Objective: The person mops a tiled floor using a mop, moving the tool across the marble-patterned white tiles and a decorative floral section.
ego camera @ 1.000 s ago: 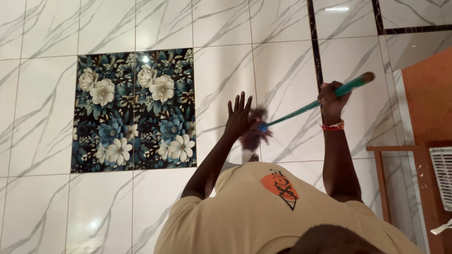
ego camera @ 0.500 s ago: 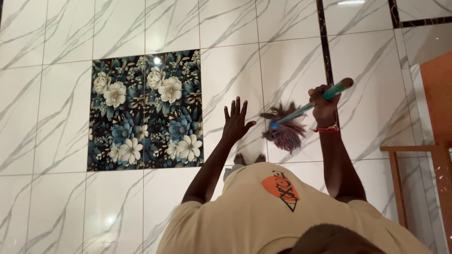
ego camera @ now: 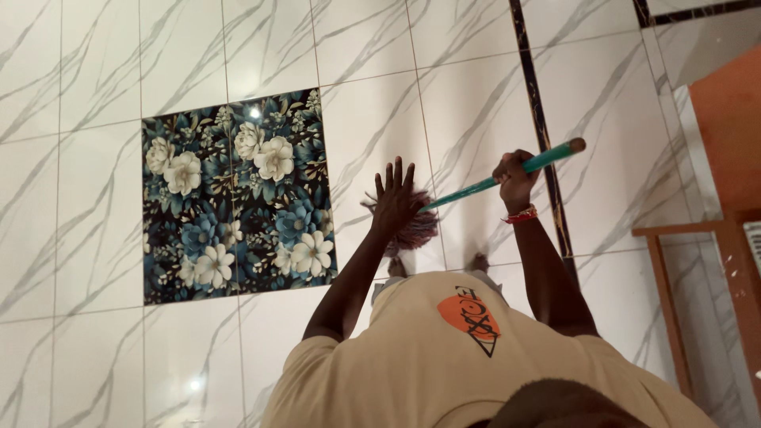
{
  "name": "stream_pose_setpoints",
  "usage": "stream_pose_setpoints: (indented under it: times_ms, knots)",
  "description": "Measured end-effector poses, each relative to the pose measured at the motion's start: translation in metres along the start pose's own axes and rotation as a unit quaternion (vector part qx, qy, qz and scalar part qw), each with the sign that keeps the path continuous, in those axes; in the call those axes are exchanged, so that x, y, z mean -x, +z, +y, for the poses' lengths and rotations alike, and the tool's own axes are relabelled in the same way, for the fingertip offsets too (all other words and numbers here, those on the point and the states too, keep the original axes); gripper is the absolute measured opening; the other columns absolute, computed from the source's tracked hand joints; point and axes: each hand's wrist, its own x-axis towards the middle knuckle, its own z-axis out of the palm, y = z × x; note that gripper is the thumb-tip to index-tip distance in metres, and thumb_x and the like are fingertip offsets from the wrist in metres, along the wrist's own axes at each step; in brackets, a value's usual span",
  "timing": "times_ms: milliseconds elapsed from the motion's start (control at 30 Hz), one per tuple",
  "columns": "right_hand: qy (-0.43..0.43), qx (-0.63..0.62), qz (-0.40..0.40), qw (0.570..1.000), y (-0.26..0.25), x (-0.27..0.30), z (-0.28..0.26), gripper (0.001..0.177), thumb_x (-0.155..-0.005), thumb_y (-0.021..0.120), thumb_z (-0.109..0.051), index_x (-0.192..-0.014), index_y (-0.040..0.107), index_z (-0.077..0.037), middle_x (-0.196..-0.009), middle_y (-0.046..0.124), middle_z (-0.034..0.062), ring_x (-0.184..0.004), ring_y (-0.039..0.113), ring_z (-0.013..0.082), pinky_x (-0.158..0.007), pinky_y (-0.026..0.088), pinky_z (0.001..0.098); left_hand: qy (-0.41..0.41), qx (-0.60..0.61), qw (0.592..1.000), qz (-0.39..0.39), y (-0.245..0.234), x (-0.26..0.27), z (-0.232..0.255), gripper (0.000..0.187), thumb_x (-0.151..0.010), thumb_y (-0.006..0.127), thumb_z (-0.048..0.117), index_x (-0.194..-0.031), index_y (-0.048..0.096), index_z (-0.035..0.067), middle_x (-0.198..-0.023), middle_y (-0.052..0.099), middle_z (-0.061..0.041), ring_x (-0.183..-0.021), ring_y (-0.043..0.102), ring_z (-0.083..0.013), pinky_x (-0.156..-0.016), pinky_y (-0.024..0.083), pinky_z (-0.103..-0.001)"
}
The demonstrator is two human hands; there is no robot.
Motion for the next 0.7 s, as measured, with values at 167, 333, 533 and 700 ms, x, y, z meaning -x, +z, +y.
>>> stream_pose_setpoints:
  times_ms: [167,333,533,700]
  knots:
    - [-0.025,0.075,-0.049,0.996,-0.045,-0.015,-0.03,0.03,-0.1,0.059,-0.001,-0.074,0.048,-0.01,-0.055,0.043,0.0017,-0.043,0.039,0.0122,-0.044,0.036,0.0305,-0.026,-0.002,0.999,-0.021,0.015,-0.014,0.032,0.1,-0.091,0.066,0.06,-0.164,0.018,0.011,-0.17,0.004,-0.023,-0.157,0.006,-0.0453,-0.121,0.006,-0.068]
    - [0.018,-0.057,-0.091,0.994,-0.116,-0.06,-0.064,0.052,-0.098,0.029,-0.042,-0.086,0.064,-0.005,-0.062,0.059,0.0073,-0.04,0.046,0.0151,-0.041,0.041,0.0296,-0.025,0.03,0.999,0.005,0.048,-0.034,0.082,0.1,-0.094,0.068,0.058,-0.164,0.017,0.009,-0.17,0.003,-0.025,-0.158,0.006,-0.0461,-0.122,0.004,-0.068]
    - [-0.096,0.186,-0.083,0.974,-0.159,-0.077,-0.135,0.027,-0.103,0.068,-0.001,-0.08,0.055,-0.006,-0.062,0.052,0.0043,-0.046,0.047,0.0118,-0.044,0.037,0.0267,-0.019,0.014,1.0,-0.005,0.071,-0.059,0.141,0.105,-0.087,0.073,0.053,-0.163,0.015,0.011,-0.17,0.003,-0.024,-0.159,0.007,-0.0428,-0.122,0.005,-0.068]
    - [-0.075,0.276,-0.087,0.954,-0.176,-0.086,-0.144,0.037,-0.104,0.072,0.006,-0.078,0.05,-0.006,-0.064,0.049,0.0021,-0.049,0.048,0.0089,-0.049,0.035,0.0265,0.01,0.005,1.0,0.014,0.076,-0.066,0.155,0.1,-0.094,0.065,0.061,-0.165,0.016,0.01,-0.171,0.004,-0.023,-0.158,0.007,-0.0433,-0.121,0.005,-0.07]
